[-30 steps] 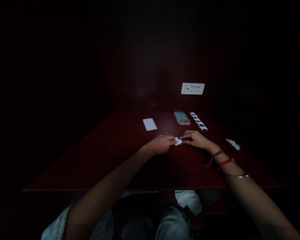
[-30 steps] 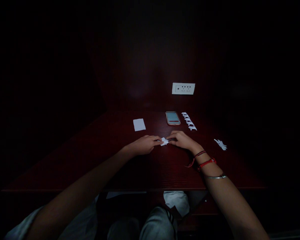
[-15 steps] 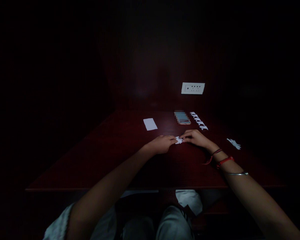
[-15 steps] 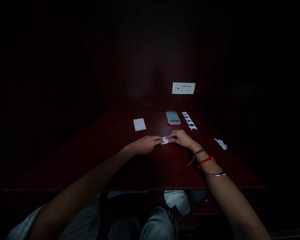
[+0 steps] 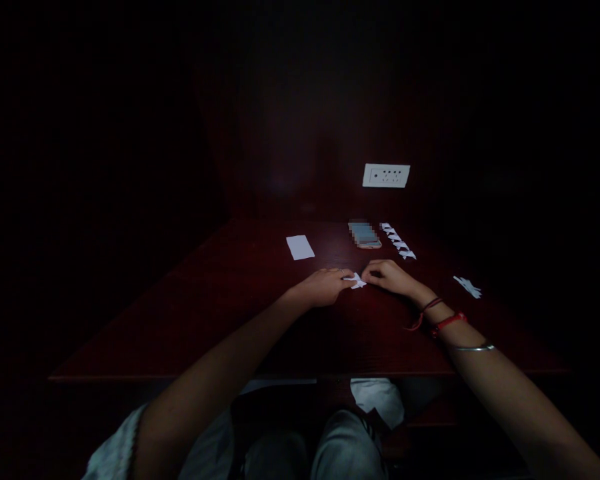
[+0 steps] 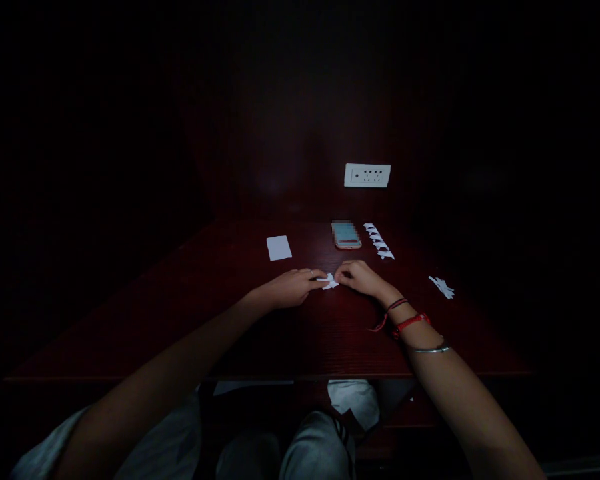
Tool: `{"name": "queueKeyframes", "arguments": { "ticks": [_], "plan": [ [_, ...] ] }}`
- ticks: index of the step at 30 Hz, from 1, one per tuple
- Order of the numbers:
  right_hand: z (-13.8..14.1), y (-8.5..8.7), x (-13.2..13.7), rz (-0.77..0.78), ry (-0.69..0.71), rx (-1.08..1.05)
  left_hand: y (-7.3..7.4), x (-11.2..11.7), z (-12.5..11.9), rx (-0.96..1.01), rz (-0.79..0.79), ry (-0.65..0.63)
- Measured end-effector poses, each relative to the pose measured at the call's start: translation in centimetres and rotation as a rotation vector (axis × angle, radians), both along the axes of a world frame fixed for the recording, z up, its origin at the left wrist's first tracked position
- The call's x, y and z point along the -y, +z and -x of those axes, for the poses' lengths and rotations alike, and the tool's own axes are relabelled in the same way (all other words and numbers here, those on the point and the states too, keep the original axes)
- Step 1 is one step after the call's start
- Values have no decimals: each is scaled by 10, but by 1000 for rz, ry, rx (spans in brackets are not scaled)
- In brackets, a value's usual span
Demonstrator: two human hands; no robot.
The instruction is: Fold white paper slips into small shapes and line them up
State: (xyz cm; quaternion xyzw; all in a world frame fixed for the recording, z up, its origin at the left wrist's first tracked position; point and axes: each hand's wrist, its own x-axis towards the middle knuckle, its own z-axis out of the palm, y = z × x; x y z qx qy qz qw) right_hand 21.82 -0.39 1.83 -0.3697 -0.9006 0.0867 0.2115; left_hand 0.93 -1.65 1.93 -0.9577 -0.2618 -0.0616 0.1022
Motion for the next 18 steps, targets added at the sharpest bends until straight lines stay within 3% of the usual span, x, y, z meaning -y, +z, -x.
{"name": "queueKeyframes", "arguments": {
  "ticks": [18],
  "plan": [
    [6, -3, -2, 150, -225, -10, 1, 1, -2, -51, 30, -7]
  ]
}}
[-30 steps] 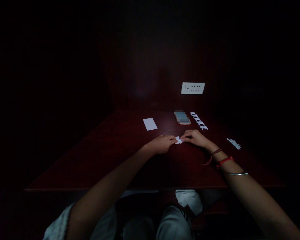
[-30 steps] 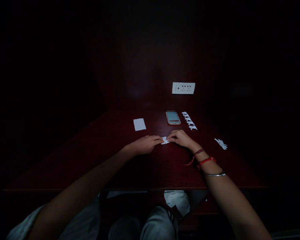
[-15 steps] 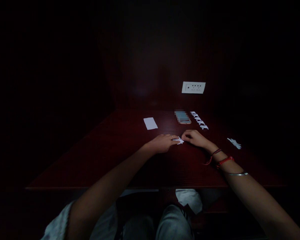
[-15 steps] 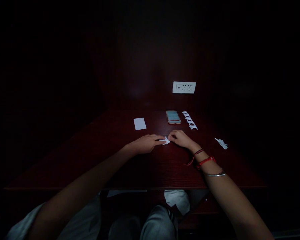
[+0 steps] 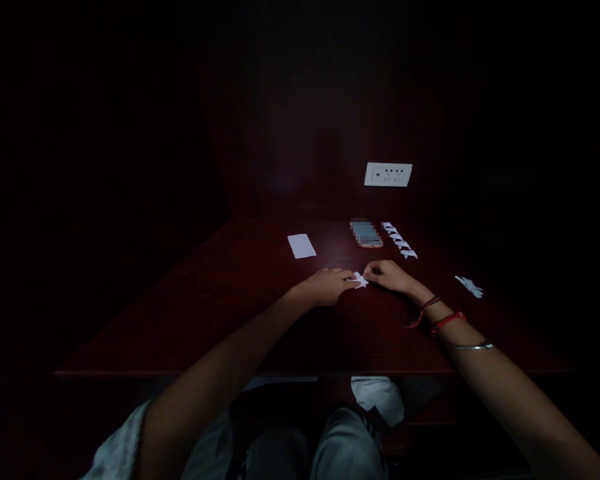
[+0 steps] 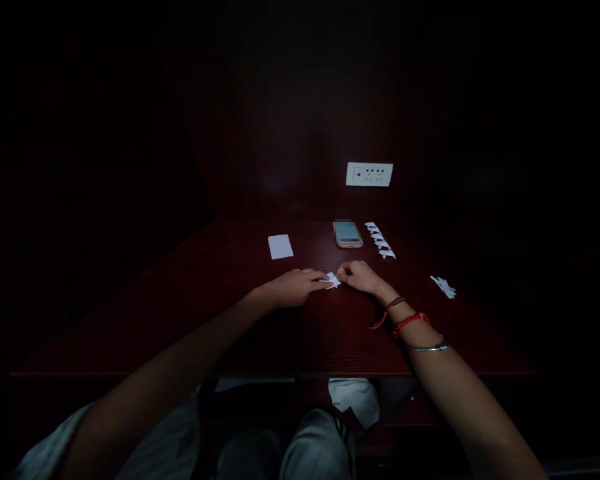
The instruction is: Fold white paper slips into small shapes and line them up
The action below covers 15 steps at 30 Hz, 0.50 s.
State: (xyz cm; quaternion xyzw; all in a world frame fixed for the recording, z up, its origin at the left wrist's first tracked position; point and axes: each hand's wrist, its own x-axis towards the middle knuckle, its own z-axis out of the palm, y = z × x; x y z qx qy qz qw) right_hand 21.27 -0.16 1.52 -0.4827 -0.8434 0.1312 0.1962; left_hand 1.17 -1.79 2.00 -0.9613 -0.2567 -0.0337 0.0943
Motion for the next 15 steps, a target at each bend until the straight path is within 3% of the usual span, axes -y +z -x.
{"name": "queueKeyframes", "arguments": {
  "ticks": [15],
  "plan": [
    [1, -2, -6, 43, -49, 2, 2, 1, -4, -4, 17, -17]
  ]
}}
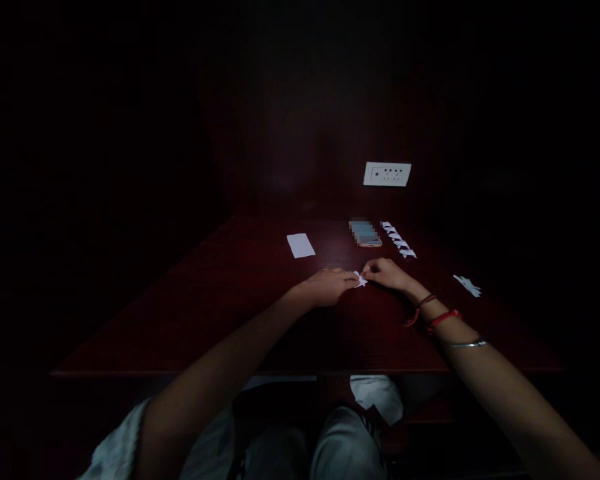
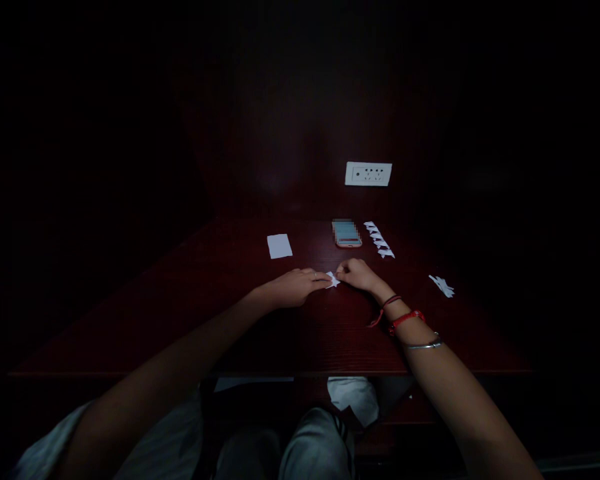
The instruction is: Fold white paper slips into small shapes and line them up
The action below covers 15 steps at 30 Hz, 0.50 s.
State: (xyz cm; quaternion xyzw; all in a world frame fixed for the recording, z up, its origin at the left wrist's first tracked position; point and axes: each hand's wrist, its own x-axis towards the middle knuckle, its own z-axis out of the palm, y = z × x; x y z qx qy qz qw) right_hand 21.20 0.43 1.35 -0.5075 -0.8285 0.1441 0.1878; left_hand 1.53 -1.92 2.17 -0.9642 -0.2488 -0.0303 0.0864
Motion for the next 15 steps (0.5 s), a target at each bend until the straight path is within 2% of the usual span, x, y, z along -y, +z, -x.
{"name": "queueKeyframes", "arguments": {
  "ticks": [15],
  "plan": [
    [1, -6, -5, -2, -47, -23, 2, 0, -3, -16, -3, 0]
  ]
}}
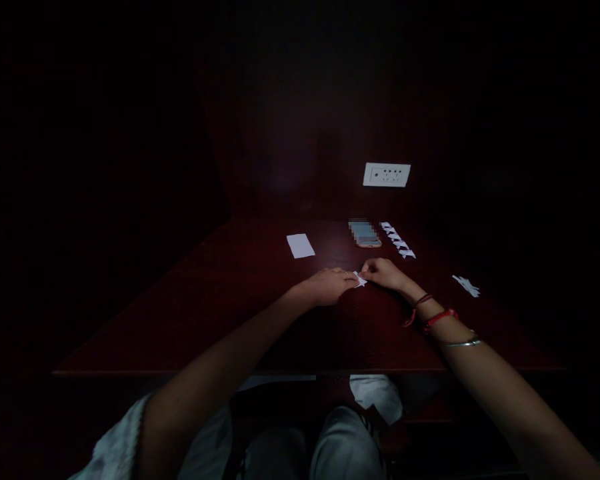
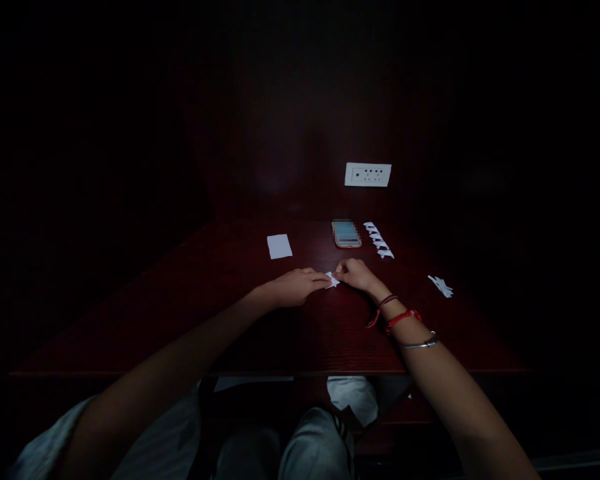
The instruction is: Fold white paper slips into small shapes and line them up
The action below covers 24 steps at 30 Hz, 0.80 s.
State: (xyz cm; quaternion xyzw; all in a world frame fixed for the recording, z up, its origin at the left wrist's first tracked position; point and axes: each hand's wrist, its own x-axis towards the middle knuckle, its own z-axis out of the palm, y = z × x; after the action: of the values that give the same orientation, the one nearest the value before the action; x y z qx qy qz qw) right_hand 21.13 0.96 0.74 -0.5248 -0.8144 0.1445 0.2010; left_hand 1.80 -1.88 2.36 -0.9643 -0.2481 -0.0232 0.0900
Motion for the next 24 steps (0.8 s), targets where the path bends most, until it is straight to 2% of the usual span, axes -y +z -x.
{"name": "queueKeyframes", "arguments": {
  "ticks": [5, 9, 12, 17, 24],
  "plan": [
    [2, 3, 8, -125, 29, -32, 2, -2, -2, -1, 0, 4],
    [-3, 8, 16, -272, 209, 11, 4, 0, -2, 11, 4, -1],
    [-8, 10, 18, -296, 310, 84, 5, 0, 0, 22, 6, -3],
    [-6, 9, 20, -321, 344, 233, 8, -4, 5, 27, 41, -49],
    [6, 14, 29, -326, 368, 307, 10, -6, 14, 76, 88, -55]
  ]
}}
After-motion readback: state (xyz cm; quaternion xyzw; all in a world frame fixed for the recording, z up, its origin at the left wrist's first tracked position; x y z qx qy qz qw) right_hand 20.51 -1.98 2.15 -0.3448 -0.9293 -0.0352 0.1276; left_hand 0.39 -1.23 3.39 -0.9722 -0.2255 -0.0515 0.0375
